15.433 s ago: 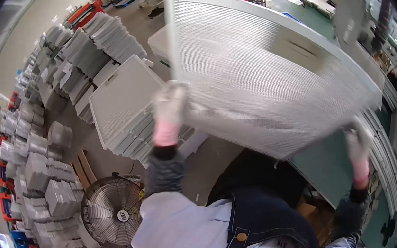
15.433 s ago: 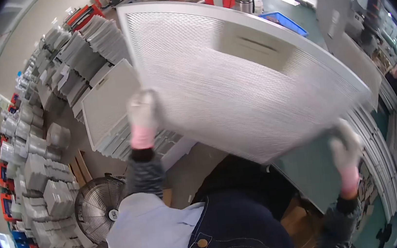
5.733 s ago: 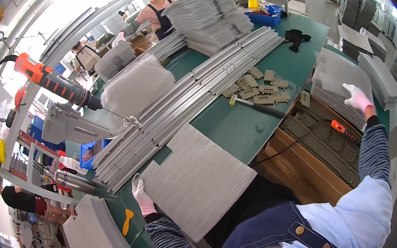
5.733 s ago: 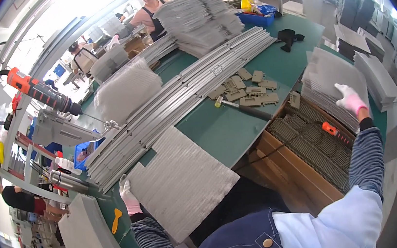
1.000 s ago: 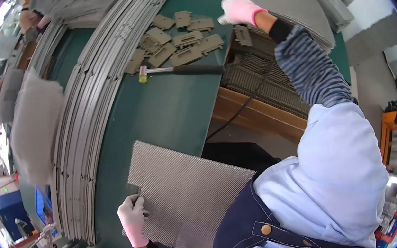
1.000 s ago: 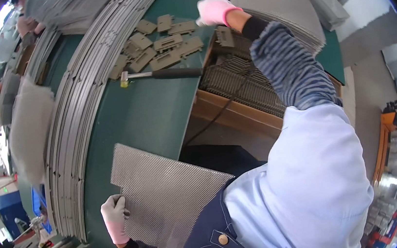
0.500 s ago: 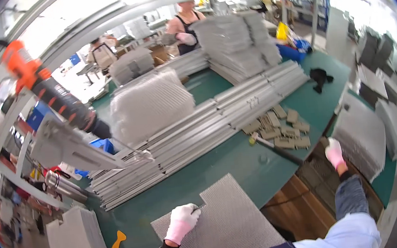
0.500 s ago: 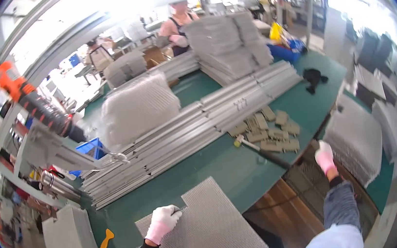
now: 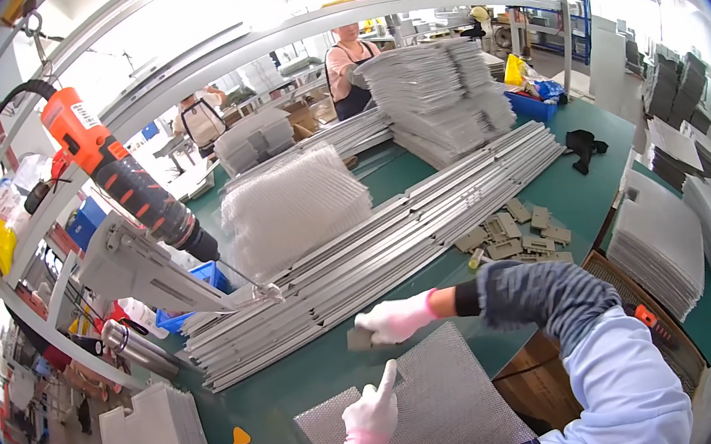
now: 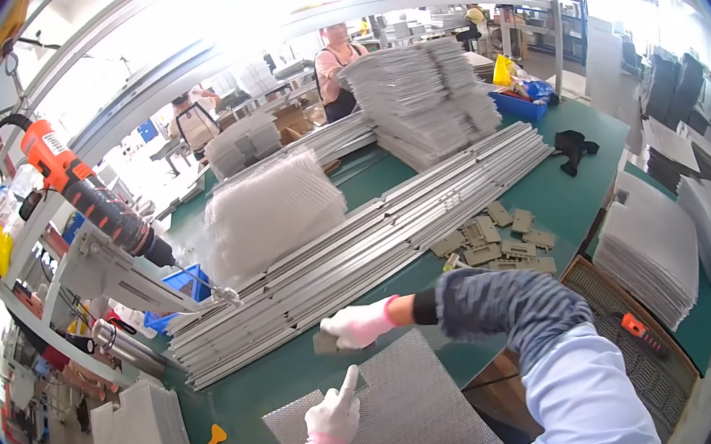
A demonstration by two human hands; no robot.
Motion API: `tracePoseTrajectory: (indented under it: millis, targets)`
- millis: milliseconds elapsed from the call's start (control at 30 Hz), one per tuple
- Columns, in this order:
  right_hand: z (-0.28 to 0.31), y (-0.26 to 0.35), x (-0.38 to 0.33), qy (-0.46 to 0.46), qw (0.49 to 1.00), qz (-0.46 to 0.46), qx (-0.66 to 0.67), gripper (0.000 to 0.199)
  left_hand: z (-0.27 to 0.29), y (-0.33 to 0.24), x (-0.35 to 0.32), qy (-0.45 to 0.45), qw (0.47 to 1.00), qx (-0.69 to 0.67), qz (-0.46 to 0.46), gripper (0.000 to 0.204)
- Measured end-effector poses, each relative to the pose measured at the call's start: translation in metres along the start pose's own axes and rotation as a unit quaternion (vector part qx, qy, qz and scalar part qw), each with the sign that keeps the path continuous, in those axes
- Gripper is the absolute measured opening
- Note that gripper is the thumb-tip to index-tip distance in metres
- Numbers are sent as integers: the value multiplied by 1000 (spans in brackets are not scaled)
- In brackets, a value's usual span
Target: Assembling industrial mesh air filters by cutting mesh, fitting it into aluminum frames, and securing it with pneumatic tools.
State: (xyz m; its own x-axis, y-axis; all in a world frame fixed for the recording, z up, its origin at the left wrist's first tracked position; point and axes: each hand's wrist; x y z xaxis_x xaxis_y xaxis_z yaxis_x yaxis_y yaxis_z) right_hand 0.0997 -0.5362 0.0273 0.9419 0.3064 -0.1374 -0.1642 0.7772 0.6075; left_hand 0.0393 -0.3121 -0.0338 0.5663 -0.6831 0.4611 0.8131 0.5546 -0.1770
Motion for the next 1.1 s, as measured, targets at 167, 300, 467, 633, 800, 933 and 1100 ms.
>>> tracePoseTrajectory:
  millis: [167,300,467,633,800,933,1100]
  targets:
    - [-46,-3,43,80,991,23,107,36,6,16,1,88,995,19,37,61]
    - [-55,-5,41,-12,992,35,124,39,1,24,1,79,997,6,16,57]
    - [-41,-8,33,12,991,-17,135,31,1,18,5,56,998,-6,-7,54]
    - [-39,-17,35,98,987,36,123,39,-7,25,4,86,995,-54,-24,48]
    - [-32,4,34,139,984,23,113,37,-1,29,0,85,993,-83,-24,48]
    - [-45,-2,42,161,984,64,31,36,5,20,8,118,989,-84,25,49]
    - [-29,13,44,156,983,55,74,34,53,34,18,-57,997,-19,49,44]
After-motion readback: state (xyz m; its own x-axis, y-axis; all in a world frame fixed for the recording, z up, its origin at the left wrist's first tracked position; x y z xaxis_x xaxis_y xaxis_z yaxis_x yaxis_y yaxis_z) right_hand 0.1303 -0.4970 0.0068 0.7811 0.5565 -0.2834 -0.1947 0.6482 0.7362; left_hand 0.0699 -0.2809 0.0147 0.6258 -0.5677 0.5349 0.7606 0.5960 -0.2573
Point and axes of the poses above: each hand's wrist, its own x-axis towards the middle knuckle, its own z-axis out of the back of the hand, y = z × x, and after that the axes turned 11 degrees about -y, right-handed
